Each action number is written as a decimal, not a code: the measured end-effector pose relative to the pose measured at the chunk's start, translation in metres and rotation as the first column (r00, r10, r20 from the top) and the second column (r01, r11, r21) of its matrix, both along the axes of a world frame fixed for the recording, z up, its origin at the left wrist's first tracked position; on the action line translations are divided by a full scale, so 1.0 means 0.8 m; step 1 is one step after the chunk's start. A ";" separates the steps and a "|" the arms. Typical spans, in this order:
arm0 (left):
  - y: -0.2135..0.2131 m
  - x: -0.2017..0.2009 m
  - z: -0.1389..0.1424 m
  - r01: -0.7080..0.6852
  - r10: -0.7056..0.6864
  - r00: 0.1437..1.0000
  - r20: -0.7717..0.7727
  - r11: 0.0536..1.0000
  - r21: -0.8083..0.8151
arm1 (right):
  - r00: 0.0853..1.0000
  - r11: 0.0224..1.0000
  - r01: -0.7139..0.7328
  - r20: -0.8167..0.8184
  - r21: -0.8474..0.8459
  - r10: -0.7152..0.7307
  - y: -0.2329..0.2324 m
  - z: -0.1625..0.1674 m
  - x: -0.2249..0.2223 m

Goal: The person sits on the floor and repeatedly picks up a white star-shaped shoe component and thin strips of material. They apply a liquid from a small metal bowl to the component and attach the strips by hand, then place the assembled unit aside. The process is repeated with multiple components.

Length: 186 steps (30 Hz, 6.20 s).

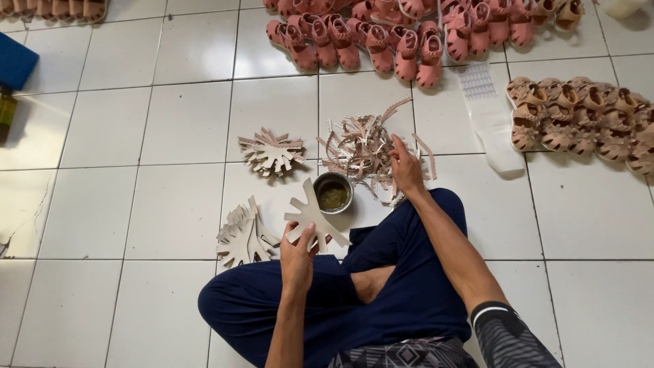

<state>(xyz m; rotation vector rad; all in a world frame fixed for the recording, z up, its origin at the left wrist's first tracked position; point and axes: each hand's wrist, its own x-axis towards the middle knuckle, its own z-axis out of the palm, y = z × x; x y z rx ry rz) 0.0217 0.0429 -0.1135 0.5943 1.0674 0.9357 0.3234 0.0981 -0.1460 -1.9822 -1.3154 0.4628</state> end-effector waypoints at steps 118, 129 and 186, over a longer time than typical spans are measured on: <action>0.014 -0.018 -0.078 -0.064 0.070 0.997 0.044 0.990 -0.126 | 0.996 0.990 -0.083 0.031 -0.118 0.087 -0.018 0.006 -0.088; 0.013 -0.017 -0.088 -0.061 0.061 0.997 0.041 0.998 -0.018 | 0.974 0.997 -0.045 -0.221 0.069 0.059 -0.031 0.001 -0.088; -0.017 0.044 0.047 0.212 -0.224 0.973 0.055 0.962 0.171 | 0.867 0.939 -0.338 -0.405 -0.056 0.289 -0.147 0.144 -0.124</action>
